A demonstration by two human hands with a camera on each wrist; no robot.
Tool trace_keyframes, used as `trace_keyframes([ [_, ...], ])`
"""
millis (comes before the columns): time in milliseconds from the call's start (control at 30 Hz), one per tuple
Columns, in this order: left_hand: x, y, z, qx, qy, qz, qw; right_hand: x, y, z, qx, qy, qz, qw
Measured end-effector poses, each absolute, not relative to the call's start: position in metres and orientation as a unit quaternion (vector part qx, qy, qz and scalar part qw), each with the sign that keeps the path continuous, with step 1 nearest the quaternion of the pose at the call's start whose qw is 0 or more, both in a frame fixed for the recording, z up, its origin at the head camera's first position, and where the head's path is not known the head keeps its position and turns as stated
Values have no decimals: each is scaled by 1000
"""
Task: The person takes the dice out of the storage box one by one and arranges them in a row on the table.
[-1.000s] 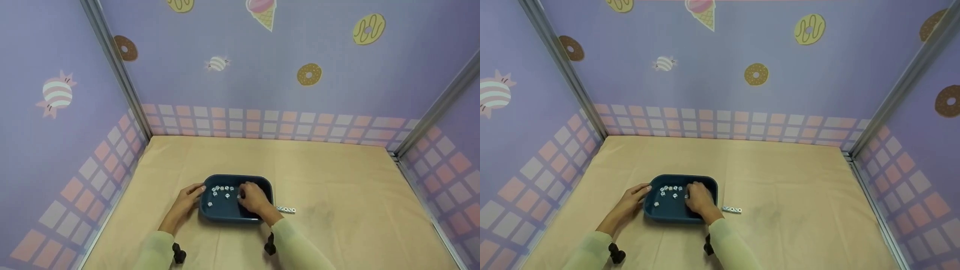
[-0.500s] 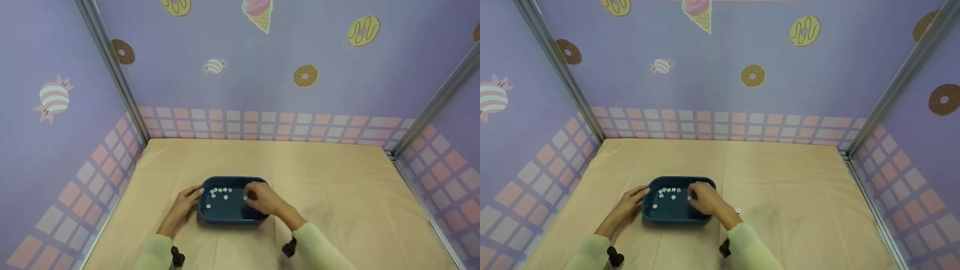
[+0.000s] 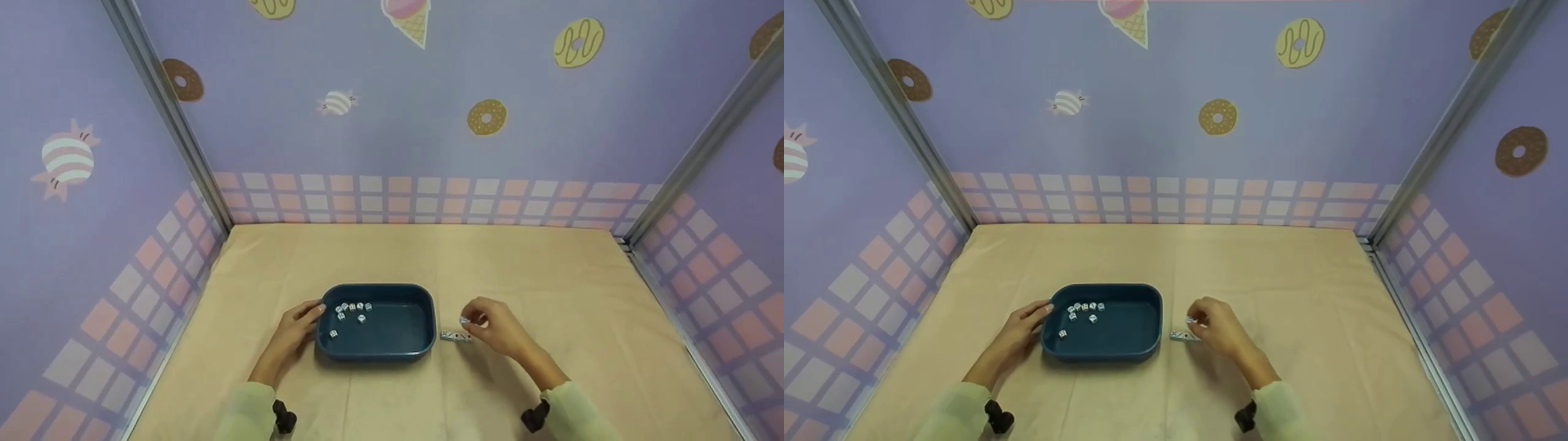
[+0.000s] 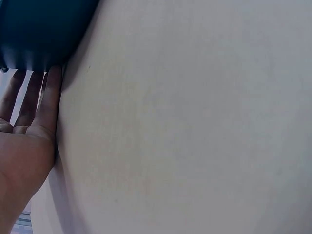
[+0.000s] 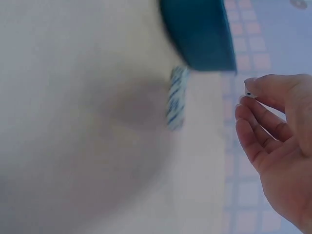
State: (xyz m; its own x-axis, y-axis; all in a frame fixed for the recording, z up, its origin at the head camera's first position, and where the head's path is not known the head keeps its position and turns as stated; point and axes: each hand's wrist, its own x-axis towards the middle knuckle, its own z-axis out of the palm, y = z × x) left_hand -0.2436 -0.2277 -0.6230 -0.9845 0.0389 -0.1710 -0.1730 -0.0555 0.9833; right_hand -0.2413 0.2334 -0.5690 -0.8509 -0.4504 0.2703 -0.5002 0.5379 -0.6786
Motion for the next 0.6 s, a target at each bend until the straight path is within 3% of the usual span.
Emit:
trace_keyframes([
  [233,-243,-227,-623,-50,684,724,73,-236,261,-596,215,-891,399,15],
  [600,-242,-226,-623,-51,703,707,63,-234,262,-615,201,-901,385,-4],
])
